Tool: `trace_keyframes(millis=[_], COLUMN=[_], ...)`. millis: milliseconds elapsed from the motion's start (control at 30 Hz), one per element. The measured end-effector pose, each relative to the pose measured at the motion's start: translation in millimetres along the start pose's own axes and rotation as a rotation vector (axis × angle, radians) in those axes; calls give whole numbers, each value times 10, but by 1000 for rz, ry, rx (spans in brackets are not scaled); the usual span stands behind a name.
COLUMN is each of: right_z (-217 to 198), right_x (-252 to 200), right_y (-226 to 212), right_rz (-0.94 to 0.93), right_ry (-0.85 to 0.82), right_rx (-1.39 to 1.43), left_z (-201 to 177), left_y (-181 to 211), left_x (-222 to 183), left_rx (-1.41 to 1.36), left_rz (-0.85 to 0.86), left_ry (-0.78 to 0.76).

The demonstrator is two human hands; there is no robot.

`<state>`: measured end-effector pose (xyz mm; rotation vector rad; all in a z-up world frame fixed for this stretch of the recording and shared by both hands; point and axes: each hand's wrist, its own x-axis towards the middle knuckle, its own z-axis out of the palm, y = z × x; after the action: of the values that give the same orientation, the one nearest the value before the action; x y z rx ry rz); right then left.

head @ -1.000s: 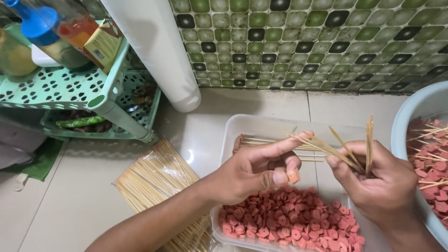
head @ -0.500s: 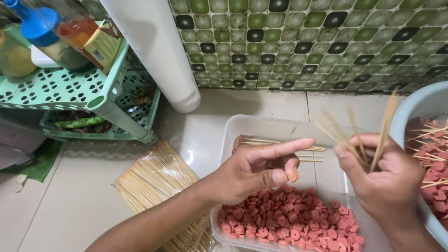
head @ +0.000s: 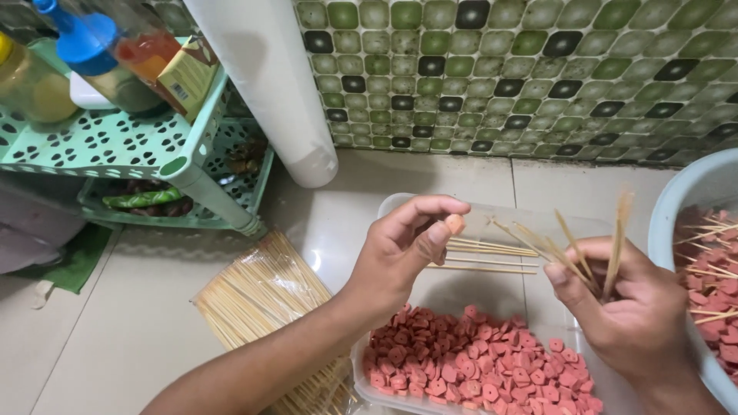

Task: Skewering small diced pieces of pink food onto wooden skewers for snack preparation.

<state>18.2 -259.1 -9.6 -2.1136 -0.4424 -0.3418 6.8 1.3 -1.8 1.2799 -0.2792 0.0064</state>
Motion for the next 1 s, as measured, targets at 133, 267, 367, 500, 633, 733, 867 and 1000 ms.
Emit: trace_keyframes(millis=[133, 267, 367, 500, 633, 733, 867, 1000], right_z=[-7, -1, 10, 15, 25, 33, 27, 41], right_x=[16, 55, 56, 62, 70, 78, 86, 79], right_y=[-8, -11, -11, -75, -32, -76, -56, -89], right_rz=[78, 52, 52, 55, 52, 56, 40, 43], right_ry=[-58, -145, -134, -118, -140, -130, -144, -115], right_rx=[11, -91, -103, -98, -114, -107, -112, -113], left_z=[-19, -29, -32, -31, -43, -33, -19, -6], left_y=[-29, -42, -62, -60, -78, -79, -75, -59], left_x=[-8, -10, -8, 2, -4, -4, 1, 2], left_rx=[-22, -34, -52, 8, -13, -53, -41, 37], left_rz=[4, 2, 4, 16, 10, -22, -25, 1], left_ry=[-3, -6, -5, 31, 20, -3, 3, 3])
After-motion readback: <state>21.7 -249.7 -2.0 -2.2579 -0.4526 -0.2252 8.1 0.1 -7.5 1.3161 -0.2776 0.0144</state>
